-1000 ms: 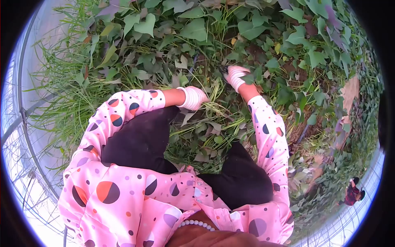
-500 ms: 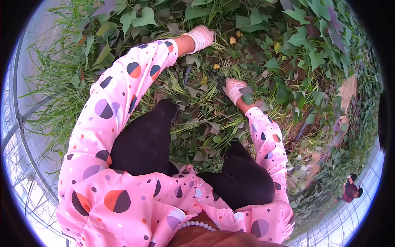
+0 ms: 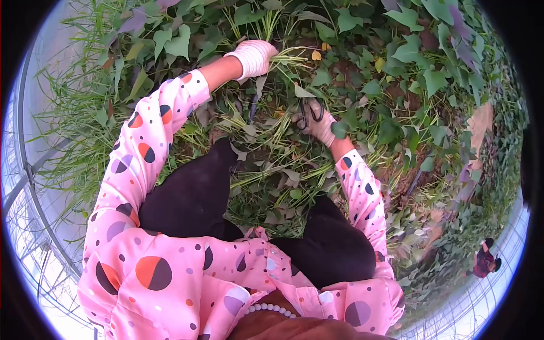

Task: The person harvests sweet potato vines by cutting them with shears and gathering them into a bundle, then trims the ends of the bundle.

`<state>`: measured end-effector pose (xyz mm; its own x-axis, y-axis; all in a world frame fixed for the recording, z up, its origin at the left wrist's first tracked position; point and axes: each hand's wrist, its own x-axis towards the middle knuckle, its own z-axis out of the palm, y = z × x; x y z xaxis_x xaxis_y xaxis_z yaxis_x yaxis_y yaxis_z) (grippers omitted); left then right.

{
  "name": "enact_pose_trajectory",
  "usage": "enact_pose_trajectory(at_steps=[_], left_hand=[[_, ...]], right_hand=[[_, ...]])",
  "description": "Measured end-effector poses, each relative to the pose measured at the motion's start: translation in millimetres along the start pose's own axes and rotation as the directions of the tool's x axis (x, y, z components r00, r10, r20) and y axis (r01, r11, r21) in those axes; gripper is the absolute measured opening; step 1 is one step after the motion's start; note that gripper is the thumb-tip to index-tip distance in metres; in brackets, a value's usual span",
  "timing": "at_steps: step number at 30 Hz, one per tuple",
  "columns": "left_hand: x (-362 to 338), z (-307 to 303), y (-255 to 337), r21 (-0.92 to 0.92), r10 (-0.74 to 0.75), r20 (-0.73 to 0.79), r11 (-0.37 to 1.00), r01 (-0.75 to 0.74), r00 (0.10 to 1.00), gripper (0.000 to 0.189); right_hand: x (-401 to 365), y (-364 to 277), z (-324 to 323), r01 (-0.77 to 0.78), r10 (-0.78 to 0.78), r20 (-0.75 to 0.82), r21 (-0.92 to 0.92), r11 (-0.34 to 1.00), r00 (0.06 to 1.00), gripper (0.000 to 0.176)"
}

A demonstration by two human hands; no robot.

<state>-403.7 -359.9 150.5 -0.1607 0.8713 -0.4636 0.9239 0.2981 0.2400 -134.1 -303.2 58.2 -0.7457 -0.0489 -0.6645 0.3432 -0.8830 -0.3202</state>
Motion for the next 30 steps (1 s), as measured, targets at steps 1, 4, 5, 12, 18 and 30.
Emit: enact_pose_trajectory(at_steps=[1, 4, 5, 12, 18, 30], left_hand=[[-5.3, 2.0, -1.0, -0.002, 0.019, -0.013, 1.000, -0.019, 1.000, 0.026], [-25.8, 4.5, 4.2, 0.033, 0.058, -0.045, 0.998, -0.057, 0.997, 0.018], [-30.3, 5.3, 7.3, 0.044, 0.035, -0.025, 0.998, -0.034, 0.999, 0.018], [-45.0, 24.9, -2.1, -0.015, 0.038, -0.245, 0.999, -0.043, 0.969, 0.022], [-58.9, 34.3, 11.0, -0.012, 0.033, -0.181, 0.999, -0.035, 0.983, 0.020], [-66.2, 43.3, 13.4, -0.047, -0.094, -0.167, 0.995, 0.088, 0.982, 0.022]], right_hand=[[-4.0, 5.7, -2.0, 0.062, -0.062, 0.000, -0.016, 0.998, 0.998, 0.050], [-23.0, 9.4, 3.6, 0.058, -0.064, -0.092, -0.067, 0.996, 0.994, 0.050], [-26.6, 17.1, -6.8, 0.074, -0.088, -0.118, -0.117, 0.990, 0.989, 0.053], [-22.0, 22.6, -18.1, -0.035, 0.030, -0.050, -0.093, 0.995, 0.998, 0.061], [-7.4, 17.6, -7.3, 0.072, -0.069, -0.074, 0.038, 0.997, 0.995, 0.048], [-13.2, 22.4, -14.5, 0.025, -0.029, -0.026, -0.122, 0.992, 0.999, 0.048]])
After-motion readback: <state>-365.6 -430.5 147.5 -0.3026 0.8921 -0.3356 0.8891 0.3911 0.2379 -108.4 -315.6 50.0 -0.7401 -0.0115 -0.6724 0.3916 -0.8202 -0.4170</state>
